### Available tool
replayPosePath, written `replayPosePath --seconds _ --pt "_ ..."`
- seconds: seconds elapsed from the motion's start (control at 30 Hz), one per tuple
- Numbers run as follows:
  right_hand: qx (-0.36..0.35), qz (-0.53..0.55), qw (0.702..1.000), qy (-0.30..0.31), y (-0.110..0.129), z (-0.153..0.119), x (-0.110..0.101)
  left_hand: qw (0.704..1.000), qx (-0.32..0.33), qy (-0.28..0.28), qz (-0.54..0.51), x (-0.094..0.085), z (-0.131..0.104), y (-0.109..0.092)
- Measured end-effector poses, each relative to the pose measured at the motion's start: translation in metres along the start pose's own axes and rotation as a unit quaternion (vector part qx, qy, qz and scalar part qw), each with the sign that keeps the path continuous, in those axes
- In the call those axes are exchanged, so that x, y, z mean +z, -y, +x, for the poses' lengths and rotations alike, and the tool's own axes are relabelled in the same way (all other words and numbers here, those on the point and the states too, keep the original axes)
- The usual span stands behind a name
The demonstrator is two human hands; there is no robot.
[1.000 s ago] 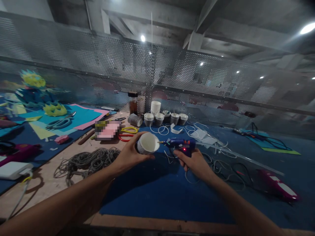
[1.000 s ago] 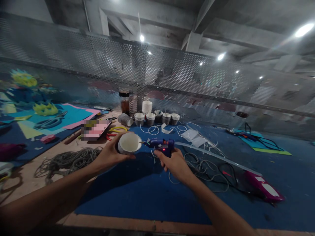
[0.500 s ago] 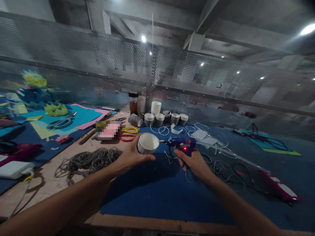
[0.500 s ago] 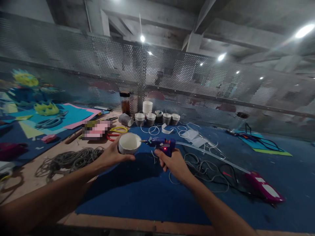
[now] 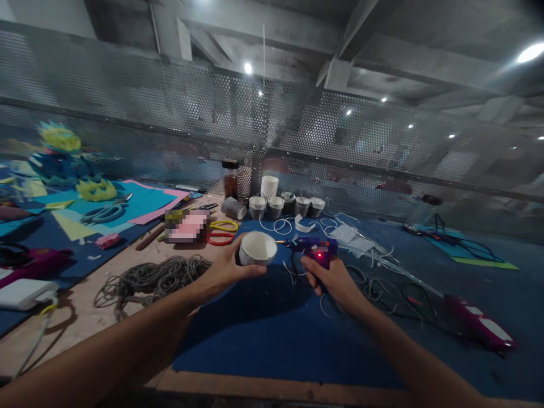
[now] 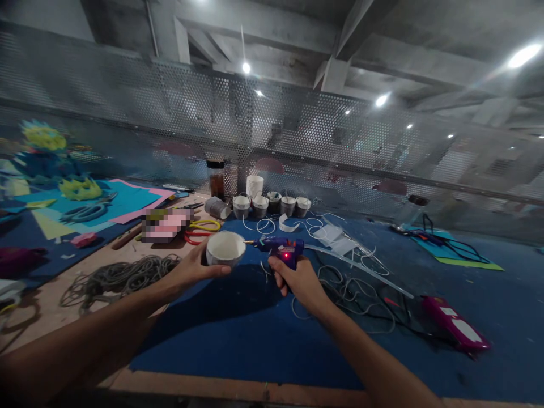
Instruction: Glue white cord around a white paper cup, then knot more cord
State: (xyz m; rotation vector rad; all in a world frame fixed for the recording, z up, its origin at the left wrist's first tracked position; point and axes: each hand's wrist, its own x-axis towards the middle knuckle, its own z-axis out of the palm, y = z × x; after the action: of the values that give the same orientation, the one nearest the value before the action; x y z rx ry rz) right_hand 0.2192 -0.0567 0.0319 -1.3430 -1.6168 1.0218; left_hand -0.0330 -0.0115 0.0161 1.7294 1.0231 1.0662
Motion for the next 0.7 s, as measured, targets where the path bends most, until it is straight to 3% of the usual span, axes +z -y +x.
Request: replayPosePath --seconds 0.7 --pt "0.025 -0.107 0.994 -0.03 -0.0066 -0.0006 0.0003 0.999 0.004 -0.031 0.02 -0.0001 0.0015 0.0037"
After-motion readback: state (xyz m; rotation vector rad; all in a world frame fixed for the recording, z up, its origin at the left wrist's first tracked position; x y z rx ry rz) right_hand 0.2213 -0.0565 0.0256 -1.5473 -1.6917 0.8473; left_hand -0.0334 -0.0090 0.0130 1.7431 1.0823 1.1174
